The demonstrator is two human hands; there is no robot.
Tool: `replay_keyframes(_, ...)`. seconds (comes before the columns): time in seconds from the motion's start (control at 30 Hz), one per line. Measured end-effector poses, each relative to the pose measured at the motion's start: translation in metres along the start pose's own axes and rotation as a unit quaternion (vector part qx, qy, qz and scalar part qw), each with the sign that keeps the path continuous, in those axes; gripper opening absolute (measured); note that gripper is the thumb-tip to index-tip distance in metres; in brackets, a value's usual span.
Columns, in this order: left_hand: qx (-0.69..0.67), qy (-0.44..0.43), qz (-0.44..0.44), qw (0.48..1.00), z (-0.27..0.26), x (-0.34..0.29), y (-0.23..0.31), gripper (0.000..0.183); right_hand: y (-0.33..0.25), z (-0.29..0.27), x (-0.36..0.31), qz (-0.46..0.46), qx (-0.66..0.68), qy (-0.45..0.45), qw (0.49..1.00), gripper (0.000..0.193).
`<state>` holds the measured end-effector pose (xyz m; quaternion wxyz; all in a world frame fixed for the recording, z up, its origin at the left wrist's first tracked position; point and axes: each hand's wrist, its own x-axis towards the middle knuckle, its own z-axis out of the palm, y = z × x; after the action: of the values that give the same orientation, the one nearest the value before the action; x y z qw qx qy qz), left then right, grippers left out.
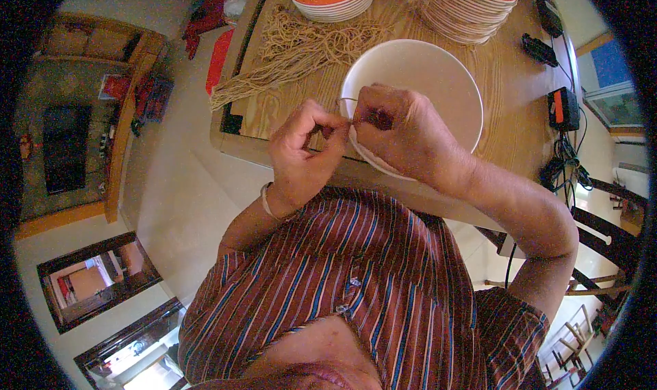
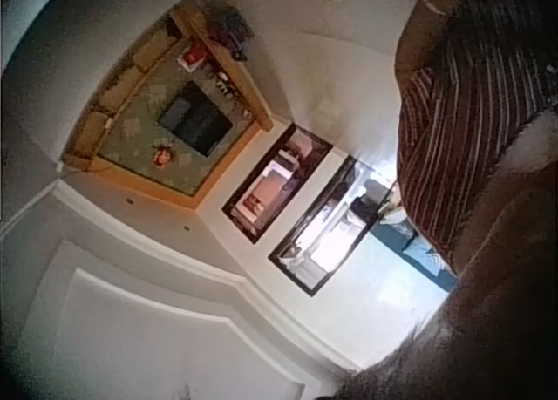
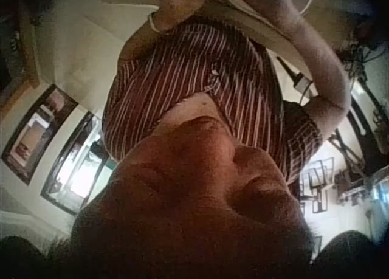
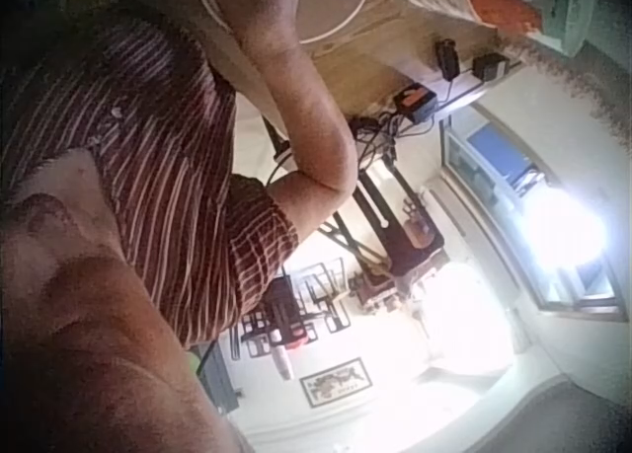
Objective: Threading and tying twine handles onto paper holiday buckets.
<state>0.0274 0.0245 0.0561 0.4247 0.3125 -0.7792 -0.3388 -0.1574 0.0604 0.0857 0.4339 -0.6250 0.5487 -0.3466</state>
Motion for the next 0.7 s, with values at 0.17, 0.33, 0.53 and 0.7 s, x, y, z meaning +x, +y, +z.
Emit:
replay_keyframes(0.17, -0.191, -0.009, -0.204, 0.960, 0.003, -0.006, -0.003, 0.005, -0.013, -0.001, 0.001, 0.108, 0.137, -0.024, 0.984, 0.004)
replay_keyframes(0.33, -0.308, -0.024, -0.258, 0.915, 0.001, -0.005, -0.002, 0.003, -0.011, -0.004, 0.001, 0.106, 0.131, -0.047, 0.985, 0.008)
replay_keyframes(0.53, -0.258, -0.038, -0.241, 0.935, 0.000, -0.006, -0.003, 0.007, -0.004, -0.001, 0.000, 0.056, 0.071, -0.015, 0.996, 0.016)
replay_keyframes(0.7, -0.115, -0.023, -0.087, 0.989, 0.000, -0.006, -0.009, 0.009, -0.005, -0.004, 0.000, 0.063, 0.043, -0.044, 0.996, 0.011)
